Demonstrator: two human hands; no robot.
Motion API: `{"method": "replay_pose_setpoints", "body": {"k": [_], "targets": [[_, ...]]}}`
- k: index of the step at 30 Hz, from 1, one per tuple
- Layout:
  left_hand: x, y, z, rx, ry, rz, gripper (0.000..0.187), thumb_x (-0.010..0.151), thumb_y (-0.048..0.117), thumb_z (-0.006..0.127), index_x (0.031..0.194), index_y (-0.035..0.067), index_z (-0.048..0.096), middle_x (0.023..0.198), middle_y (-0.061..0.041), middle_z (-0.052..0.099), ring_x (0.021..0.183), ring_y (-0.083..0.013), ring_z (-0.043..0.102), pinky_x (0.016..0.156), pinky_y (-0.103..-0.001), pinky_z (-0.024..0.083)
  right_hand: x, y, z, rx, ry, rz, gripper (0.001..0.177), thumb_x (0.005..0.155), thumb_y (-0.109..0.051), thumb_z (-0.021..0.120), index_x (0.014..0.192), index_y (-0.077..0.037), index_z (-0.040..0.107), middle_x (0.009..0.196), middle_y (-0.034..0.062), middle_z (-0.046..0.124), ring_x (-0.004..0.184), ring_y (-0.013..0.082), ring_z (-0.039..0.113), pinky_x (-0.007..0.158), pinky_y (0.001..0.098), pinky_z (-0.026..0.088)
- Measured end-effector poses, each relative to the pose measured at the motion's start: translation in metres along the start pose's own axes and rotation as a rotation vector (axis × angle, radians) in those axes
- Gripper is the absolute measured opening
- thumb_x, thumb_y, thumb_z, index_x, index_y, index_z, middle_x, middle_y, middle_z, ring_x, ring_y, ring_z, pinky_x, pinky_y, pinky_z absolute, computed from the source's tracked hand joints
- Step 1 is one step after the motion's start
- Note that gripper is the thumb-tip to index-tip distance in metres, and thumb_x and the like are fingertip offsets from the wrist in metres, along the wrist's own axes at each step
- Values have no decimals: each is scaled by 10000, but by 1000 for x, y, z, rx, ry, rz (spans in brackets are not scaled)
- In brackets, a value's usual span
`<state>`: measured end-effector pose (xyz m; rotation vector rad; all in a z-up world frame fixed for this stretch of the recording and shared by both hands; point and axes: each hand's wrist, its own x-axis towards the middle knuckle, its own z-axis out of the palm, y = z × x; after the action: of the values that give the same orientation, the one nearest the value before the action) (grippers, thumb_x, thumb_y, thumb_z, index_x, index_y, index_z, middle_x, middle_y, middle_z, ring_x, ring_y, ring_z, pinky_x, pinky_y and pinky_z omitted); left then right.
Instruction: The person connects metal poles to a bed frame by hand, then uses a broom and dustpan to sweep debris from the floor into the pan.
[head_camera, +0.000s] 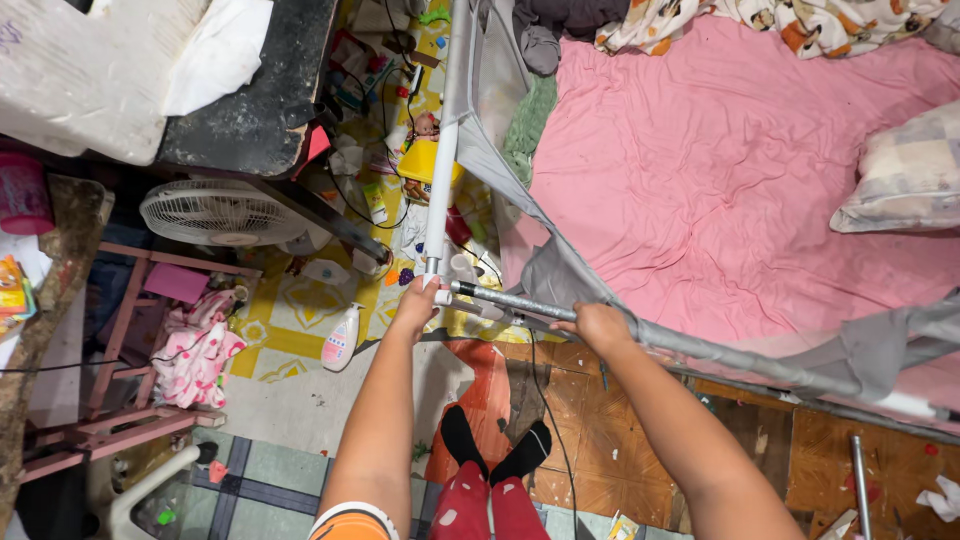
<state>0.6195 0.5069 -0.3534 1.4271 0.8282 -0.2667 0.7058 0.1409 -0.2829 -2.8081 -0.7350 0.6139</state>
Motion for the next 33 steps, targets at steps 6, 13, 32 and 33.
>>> {"method": "replay_pose_setpoints", "body": {"k": [6,13,32,33], "targets": [[8,-6,-3,-25,65,2,300,1034,393,519,1213,163,591,1038,17,702,871,-117,597,772,-326,499,1,-14,2,18,-4,14,685,749,-737,669,811,-55,676,761,188,705,806,418,692,729,514,545],[15,-10,-13,-89,63,21,304,1046,384,502,1210,135,564,1006,3,711,824,-113,600,723,-312,492,-4,-19,-3,-9,-20,-23,672,760,-731,660,811,-61,677,747,178,711,794,403,698,722,505,545],[20,-51,4,452,321,411,305,1042,251,516,1199,-7,555,1019,-257,694,935,-438,663,832,-502,512,24,-13,-11,-148,-534,12,742,819,-762,655,975,-46,771,1004,200,724,977,390,702,848,497,549],[25,-48,1,324,274,296,322,1026,256,492,1215,-2,531,1027,-251,695,920,-453,667,807,-520,517,24,-16,-8,-127,-483,14,705,801,-746,674,957,-64,767,991,191,729,970,385,702,846,500,549]]}}
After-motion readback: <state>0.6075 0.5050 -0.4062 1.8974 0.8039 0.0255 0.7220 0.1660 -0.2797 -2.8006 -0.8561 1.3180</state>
